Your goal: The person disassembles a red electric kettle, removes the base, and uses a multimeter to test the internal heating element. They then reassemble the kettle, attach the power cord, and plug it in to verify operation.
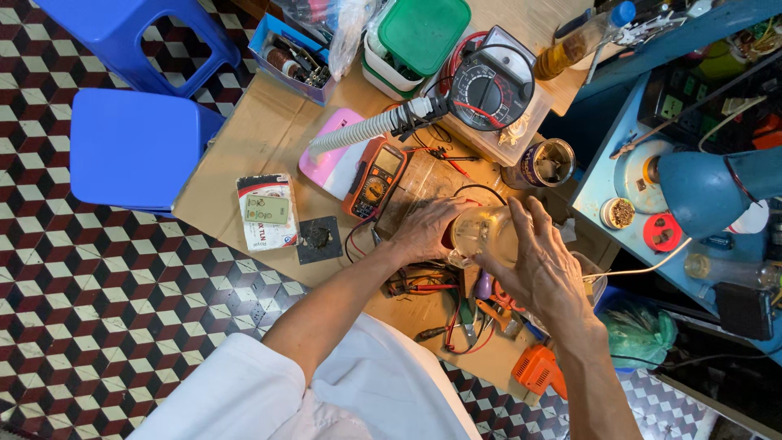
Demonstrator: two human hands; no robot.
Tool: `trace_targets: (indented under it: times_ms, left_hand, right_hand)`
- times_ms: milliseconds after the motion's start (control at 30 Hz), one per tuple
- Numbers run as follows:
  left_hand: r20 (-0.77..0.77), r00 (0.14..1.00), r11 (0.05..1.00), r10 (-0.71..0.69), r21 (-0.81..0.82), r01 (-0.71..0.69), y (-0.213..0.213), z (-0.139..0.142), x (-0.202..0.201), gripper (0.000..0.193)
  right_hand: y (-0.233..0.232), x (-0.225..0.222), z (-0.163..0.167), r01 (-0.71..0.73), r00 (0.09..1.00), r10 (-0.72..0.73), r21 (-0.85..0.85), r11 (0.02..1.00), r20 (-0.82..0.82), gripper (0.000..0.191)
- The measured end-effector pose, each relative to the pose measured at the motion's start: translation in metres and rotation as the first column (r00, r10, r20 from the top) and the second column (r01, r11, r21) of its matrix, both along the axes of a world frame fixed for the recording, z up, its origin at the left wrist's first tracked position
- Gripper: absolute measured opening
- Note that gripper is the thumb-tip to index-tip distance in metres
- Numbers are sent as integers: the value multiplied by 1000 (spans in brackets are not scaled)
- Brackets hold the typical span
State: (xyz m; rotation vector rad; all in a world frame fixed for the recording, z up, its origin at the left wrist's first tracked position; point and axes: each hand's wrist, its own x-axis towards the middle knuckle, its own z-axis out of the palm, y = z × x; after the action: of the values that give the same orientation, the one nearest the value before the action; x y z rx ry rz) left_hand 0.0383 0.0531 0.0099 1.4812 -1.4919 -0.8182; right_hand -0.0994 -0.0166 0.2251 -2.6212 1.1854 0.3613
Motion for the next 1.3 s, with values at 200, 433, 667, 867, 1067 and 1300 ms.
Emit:
trace_targets:
  times_ms: [200,433,667,867,1067,1300]
  left_hand:
    - [-1,1000,999,11,30,-11,0,-5,-3,115]
    - [4,1000,999,30,17,-30,-1,-7,-5,109]
    - [7,999,998,48,34,-48,1,-2,-5,105]
    - [4,998,997,55,50,-56,7,-2,-4,94]
    - [13,998,997,69,42,-70,7,-8,-6,94]
    - [94,995,998,46,35,-49,16,-20,-8,114]
  right_hand:
    - [-2,-11,-9,-82,996,79,52,995,52,97]
    - [-6,-14,-13,-66,997,65,27,997,43,97]
    - [6,-12,-15,-33,987,40,-47,998,157,94]
    - [12,-12,-24,47,979,-28,-88,995,201,94]
    - [15,-13,-26,58,971,-28,-122,991,236,95]
    - [12,-11,-10,143,983,-148,54,988,108,111]
